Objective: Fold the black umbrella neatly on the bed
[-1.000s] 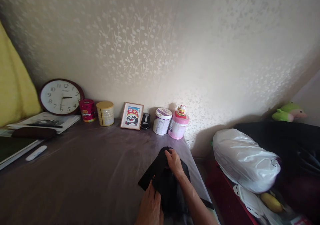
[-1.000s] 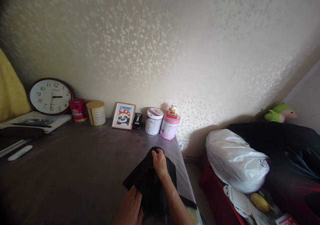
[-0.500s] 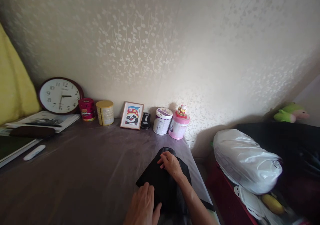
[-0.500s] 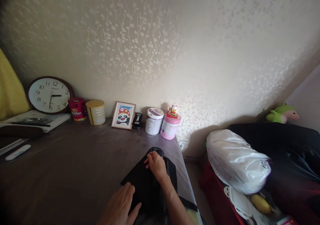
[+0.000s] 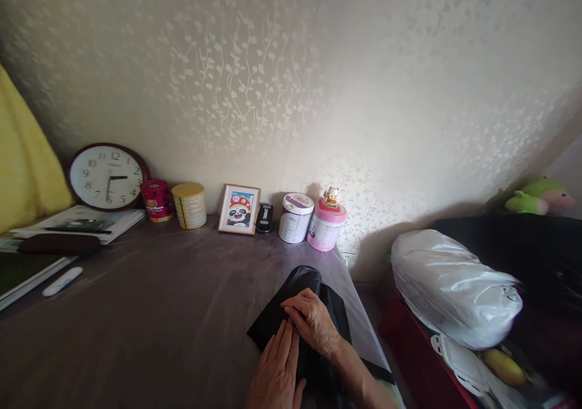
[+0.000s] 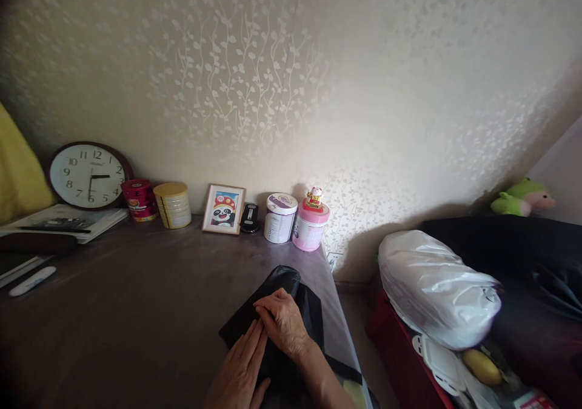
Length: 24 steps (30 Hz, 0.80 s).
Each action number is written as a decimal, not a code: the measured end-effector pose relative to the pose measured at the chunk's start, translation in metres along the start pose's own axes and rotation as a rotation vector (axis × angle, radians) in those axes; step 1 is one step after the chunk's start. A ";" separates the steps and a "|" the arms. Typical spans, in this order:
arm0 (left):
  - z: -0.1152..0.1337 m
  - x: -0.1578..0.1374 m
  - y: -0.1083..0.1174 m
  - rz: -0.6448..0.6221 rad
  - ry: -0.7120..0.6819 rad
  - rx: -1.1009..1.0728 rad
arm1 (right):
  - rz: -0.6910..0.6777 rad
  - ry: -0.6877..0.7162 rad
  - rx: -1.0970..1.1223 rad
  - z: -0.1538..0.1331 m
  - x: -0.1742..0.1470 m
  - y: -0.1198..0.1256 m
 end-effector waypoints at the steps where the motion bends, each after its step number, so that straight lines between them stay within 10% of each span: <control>1: 0.000 -0.001 -0.002 -0.005 0.006 -0.011 | 0.000 0.045 -0.015 0.002 -0.003 0.000; 17: 0.000 0.002 -0.001 -0.165 0.062 -0.121 | 0.041 -0.008 -0.150 0.077 0.054 0.013; 24: 0.003 0.002 -0.005 -0.201 0.064 -0.092 | 0.288 -0.012 -0.177 0.053 0.032 0.022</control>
Point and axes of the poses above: each hand's wrist, its own x-axis towards the middle knuckle, its own y-axis out of the back of the hand, z = x × y, the point moved 3 cm from there along x, towards the middle knuckle, and after that the axes turned 11 degrees about x, right-handed, at the moved point
